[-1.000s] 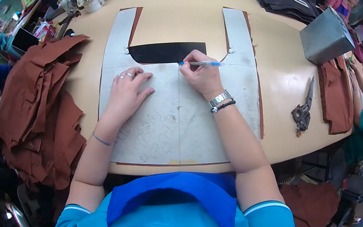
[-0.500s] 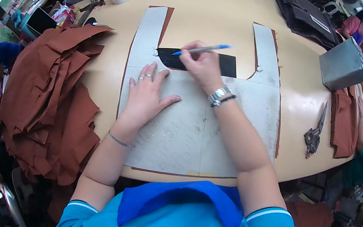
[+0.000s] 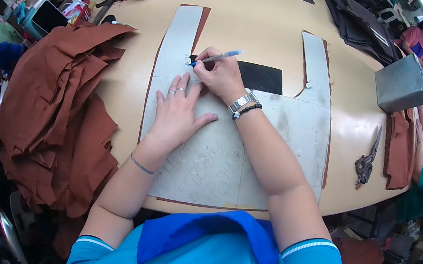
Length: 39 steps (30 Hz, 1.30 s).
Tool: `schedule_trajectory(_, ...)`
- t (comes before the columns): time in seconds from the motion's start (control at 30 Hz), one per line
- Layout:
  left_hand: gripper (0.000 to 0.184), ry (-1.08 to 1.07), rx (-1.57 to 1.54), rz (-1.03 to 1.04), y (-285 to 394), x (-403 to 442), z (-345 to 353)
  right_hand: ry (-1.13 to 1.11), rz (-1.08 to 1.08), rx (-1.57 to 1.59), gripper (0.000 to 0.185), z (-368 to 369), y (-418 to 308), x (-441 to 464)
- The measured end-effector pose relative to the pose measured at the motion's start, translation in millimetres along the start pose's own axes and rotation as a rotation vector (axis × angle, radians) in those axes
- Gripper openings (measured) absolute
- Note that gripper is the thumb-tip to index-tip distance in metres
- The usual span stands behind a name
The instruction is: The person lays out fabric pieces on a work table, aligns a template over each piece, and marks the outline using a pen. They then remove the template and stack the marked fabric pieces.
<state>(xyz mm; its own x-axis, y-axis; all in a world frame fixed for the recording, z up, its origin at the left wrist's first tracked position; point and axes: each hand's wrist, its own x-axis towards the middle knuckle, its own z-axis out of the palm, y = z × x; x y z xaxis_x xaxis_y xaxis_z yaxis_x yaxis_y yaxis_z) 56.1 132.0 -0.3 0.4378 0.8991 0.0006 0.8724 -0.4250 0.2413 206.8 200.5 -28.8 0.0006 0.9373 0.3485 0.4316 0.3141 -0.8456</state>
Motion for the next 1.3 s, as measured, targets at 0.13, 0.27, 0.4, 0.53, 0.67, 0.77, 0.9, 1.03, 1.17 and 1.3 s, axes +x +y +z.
schedule_trajectory(0.13,0.080,-0.021,-0.005,-0.023,2,-1,-3,-0.017,0.010,0.052,0.015,3,3,0)
schedule_trajectory(0.27,0.079,-0.015,-0.010,-0.010,4,-3,-3,0.050,0.003,0.050,0.014,-6,-1,-2)
schedule_trajectory(0.4,0.077,-0.014,-0.033,-0.003,3,-4,-4,0.218,0.117,0.293,0.011,-54,11,-21)
schedule_trajectory(0.53,0.076,-0.025,-0.011,-0.023,6,-4,-5,0.447,0.130,0.062,0.006,-158,57,-63)
schedule_trajectory(0.67,0.074,-0.019,-0.006,-0.020,7,-4,-5,0.520,0.185,-0.015,0.007,-211,78,-94)
schedule_trajectory(0.77,0.073,-0.028,-0.003,-0.021,8,-4,-7,0.481,0.204,-0.100,0.008,-214,77,-97)
schedule_trajectory(0.9,0.072,-0.019,-0.018,-0.010,8,-4,-7,0.461,0.199,-0.098,0.008,-210,74,-98)
schedule_trajectory(1.03,0.072,-0.012,-0.022,-0.006,8,-5,-7,0.452,0.205,-0.115,0.009,-209,73,-98)
schedule_trajectory(1.17,0.071,-0.004,-0.030,-0.006,8,-5,-8,0.454,0.187,-0.128,0.009,-208,72,-98)
schedule_trajectory(1.3,0.071,0.005,-0.031,-0.003,7,-6,-7,0.453,0.158,-0.115,0.008,-206,68,-97)
